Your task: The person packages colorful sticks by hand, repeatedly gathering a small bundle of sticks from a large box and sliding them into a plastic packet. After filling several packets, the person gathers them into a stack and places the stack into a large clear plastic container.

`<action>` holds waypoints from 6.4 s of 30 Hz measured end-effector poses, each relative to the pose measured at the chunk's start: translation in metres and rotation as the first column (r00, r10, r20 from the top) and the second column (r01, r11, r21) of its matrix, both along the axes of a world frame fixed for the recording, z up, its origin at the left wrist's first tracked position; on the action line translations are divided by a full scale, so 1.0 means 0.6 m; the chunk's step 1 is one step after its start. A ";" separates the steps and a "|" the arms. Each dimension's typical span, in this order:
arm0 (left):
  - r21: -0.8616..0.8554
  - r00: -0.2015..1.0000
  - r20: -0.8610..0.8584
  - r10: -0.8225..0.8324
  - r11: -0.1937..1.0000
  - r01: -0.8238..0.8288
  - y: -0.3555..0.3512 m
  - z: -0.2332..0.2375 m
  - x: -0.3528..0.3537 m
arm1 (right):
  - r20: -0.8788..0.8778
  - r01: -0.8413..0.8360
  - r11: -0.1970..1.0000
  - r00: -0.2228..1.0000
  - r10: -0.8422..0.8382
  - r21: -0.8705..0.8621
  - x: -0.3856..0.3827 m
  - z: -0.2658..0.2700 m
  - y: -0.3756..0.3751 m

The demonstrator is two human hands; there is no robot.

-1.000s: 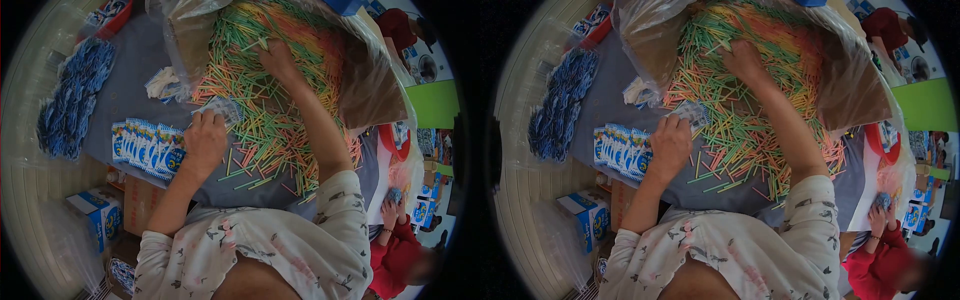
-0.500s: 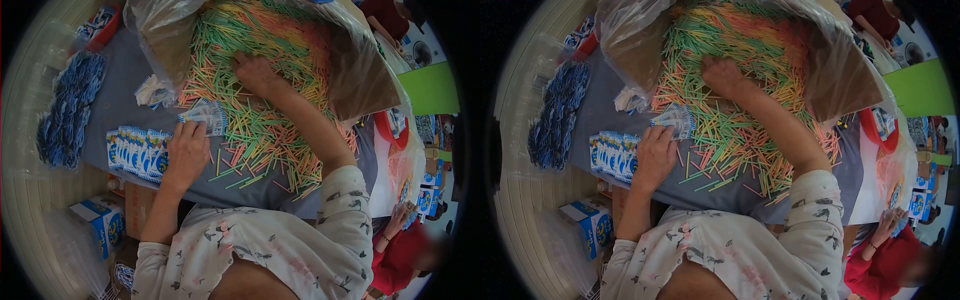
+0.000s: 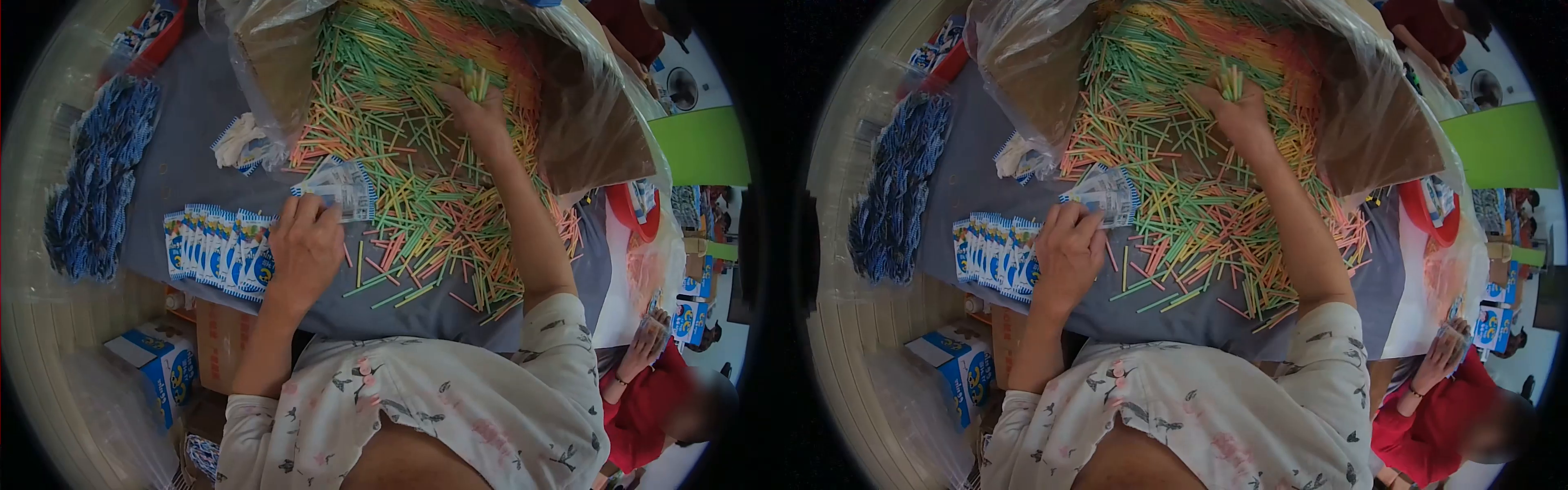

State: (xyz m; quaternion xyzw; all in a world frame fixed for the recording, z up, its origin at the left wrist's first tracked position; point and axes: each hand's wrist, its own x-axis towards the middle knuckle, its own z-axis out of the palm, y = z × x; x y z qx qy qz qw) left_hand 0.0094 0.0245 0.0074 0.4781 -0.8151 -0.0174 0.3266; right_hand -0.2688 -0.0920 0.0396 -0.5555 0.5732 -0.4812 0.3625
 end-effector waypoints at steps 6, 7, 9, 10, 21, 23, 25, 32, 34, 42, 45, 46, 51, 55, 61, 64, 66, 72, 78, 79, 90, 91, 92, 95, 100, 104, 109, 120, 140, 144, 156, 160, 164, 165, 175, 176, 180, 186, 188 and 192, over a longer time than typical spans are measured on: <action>0.127 0.998 -0.036 -0.041 0.991 0.046 -0.011 0.009 0.019 | 0.151 -0.125 0.991 0.982 0.117 0.050 -0.031 -0.014 0.036; 0.126 0.994 -0.107 -0.030 0.991 0.044 -0.016 0.004 0.020 | 0.149 -0.117 0.992 0.983 0.109 0.047 -0.033 -0.037 0.033; 0.124 0.983 -0.180 -0.036 0.991 0.059 -0.019 0.003 0.020 | -0.573 -0.189 0.966 0.818 0.054 -0.179 -0.023 -0.084 0.028; 0.115 0.974 -0.224 -0.035 0.991 0.062 -0.019 0.007 0.021 | -0.738 -0.292 0.939 0.672 0.067 -0.181 -0.027 -0.071 0.047; 0.159 0.789 -0.606 -0.102 0.956 0.246 -0.044 0.051 -0.032 | -0.023 -0.330 0.926 0.943 0.331 -0.185 0.039 0.063 0.089; 0.223 0.682 -0.725 -0.092 0.906 0.359 -0.055 0.057 -0.056 | 0.059 -0.445 0.820 0.866 0.496 -0.361 0.051 0.071 0.093; 0.219 0.600 -0.795 -0.093 0.877 0.427 -0.059 0.052 -0.074 | -0.016 -0.490 0.792 0.853 0.521 -0.363 0.057 0.080 0.097; 0.279 0.606 -0.792 -0.080 0.834 0.475 -0.060 0.027 -0.077 | 0.031 -0.547 0.790 0.817 0.576 -0.276 0.051 0.074 0.101; 0.307 0.597 -0.801 -0.037 0.831 0.464 -0.061 0.025 -0.081 | 0.179 -0.528 0.784 0.780 0.600 -0.326 0.046 0.086 0.101; 0.219 0.413 -0.910 -0.044 0.794 0.567 -0.058 0.028 -0.095 | -0.066 -0.544 0.821 0.838 0.542 -0.174 0.066 0.061 0.107; 0.233 0.403 -0.915 -0.023 0.785 0.573 -0.061 0.011 -0.094 | 0.023 -0.493 0.856 0.865 0.502 -0.153 0.067 0.059 0.102; 0.229 0.422 -0.906 -0.037 0.795 0.561 -0.062 0.009 -0.094 | 0.023 -0.491 0.858 0.866 0.500 -0.153 0.066 0.059 0.100; 0.202 0.466 -0.881 -0.076 0.831 0.518 -0.065 0.013 -0.089 | 0.384 -0.468 0.884 0.817 0.430 0.006 0.065 0.065 0.098; 0.196 0.490 -0.866 -0.098 0.836 0.513 -0.063 0.011 -0.084 | 0.339 -0.474 0.880 0.833 0.438 0.028 0.073 0.059 0.104; 0.183 0.377 -0.923 -0.071 0.783 0.595 -0.062 0.008 -0.089 | 0.047 -0.526 0.850 0.849 0.526 0.001 0.088 0.085 0.106; 0.214 0.307 -0.952 0.009 0.736 0.642 -0.062 0.018 -0.089 | 0.066 -0.559 0.822 0.821 0.567 -0.105 0.089 0.097 0.101; 0.221 0.283 -0.959 0.037 0.720 0.658 -0.062 0.024 -0.090 | 0.216 -0.399 0.890 0.870 0.444 -0.222 0.096 0.103 0.105; 0.180 0.126 -0.984 0.129 0.639 0.747 -0.049 0.018 -0.090 | 0.142 -0.389 0.865 0.882 0.449 -0.317 0.101 0.064 0.125; 0.349 0.519 -0.855 -0.011 0.728 0.590 0.011 0.012 -0.075 | -0.227 -0.589 0.768 0.807 0.545 -0.251 0.110 0.042 0.147; 0.288 0.451 -0.893 -0.007 0.760 0.582 0.013 0.001 -0.067 | -0.422 -0.670 0.661 0.735 0.530 -0.337 0.112 0.040 0.145; 0.151 0.978 -0.120 0.168 0.977 -0.149 0.103 0.018 0.083 | -0.956 -0.411 0.911 0.262 0.128 0.009 0.096 0.029 -0.004; 0.148 0.978 -0.117 0.175 0.976 -0.157 0.106 0.007 0.084 | -0.956 -0.419 0.908 0.265 0.127 0.005 0.103 0.017 -0.023; 0.099 0.975 -0.015 0.221 0.971 -0.218 0.107 -0.003 0.084 | -0.977 -0.424 0.906 0.198 0.076 -0.016 0.112 0.002 -0.039; 0.069 0.959 0.090 0.270 0.959 -0.276 0.101 -0.011 0.084 | -0.997 -0.441 0.895 0.039 -0.060 -0.071 0.134 -0.030 -0.078; 0.255 0.965 0.113 0.236 0.932 -0.258 0.091 0.039 0.083 | -0.987 -0.390 0.921 -0.156 -0.047 0.018 0.163 -0.045 -0.107; 0.198 0.990 0.071 0.121 0.971 -0.133 0.070 0.080 0.064 | -0.980 -0.366 0.910 0.112 -0.166 -0.196 0.152 -0.040 -0.105; 0.133 0.976 0.217 -0.012 0.991 -0.017 -0.004 0.024 -0.013 | -0.956 -0.304 0.938 0.283 -0.076 -0.164 0.114 -0.025 -0.076; -0.014 0.999 0.028 0.021 1.000 -0.020 -0.035 -0.019 -0.013 | -0.866 -0.168 0.980 0.500 -0.007 -0.106 0.028 0.021 -0.037; 0.322 0.973 -0.230 0.022 0.945 0.054 -0.044 0.023 -0.002 | -0.943 -0.088 0.971 0.232 0.238 0.223 0.083 0.012 -0.064; 0.021 1.000 0.006 0.001 1.000 -0.002 -0.022 -0.016 -0.019 | -0.118 -0.175 0.961 0.981 0.153 -0.215 0.027 -0.010 -0.059; 0.058 0.999 0.029 -0.015 0.998 0.014 -0.022 0.006 0.004 | -0.444 -0.102 0.989 0.895 0.044 -0.107 -0.018 -0.038 0.012; 0.149 0.997 -0.017 -0.080 0.986 0.082 -0.021 0.019 0.018 | -0.831 -0.343 0.912 0.556 0.007 -0.222 -0.022 -0.011 0.024; 0.207 0.997 -0.014 -0.076 0.975 0.077 -0.036 0.013 0.017 | -0.998 -0.218 0.975 0.033 0.044 0.036 0.015 -0.022 -0.009; 0.183 0.995 -0.082 -0.057 0.980 0.071 -0.039 0.011 0.016 | -0.999 -0.247 0.969 -0.030 0.020 0.027 0.018 -0.023 -0.023; 0.063 0.999 -0.007 -0.032 0.997 0.032 -0.027 -0.008 0.012 | -0.794 -0.137 0.990 0.606 0.057 -0.033 -0.037 -0.020 -0.035; 0.067 0.999 -0.010 -0.036 0.997 0.037 -0.026 -0.005 0.013 | -0.502 -0.181 0.983 0.850 0.163 0.013 -0.050 -0.018 -0.031; 0.045 0.998 0.007 -0.059 0.997 0.059 -0.026 0.009 0.010 | 0.335 -0.260 0.961 0.917 0.216 0.090 -0.064 -0.032 -0.030; 0.144 1.000 -0.009 -0.007 0.990 0.009 -0.030 0.011 0.010 | 0.719 -0.238 0.968 0.687 0.108 0.082 -0.042 -0.025 -0.018; 0.161 0.999 -0.032 -0.008 0.987 0.013 -0.033 0.010 0.013 | 0.588 -0.189 0.976 0.803 0.091 0.106 -0.032 -0.010 -0.007; 0.169 0.986 -0.167 -0.016 0.985 0.044 -0.041 0.004 0.022 | -0.254 -0.202 0.979 0.947 0.196 0.002 -0.040 0.003 0.006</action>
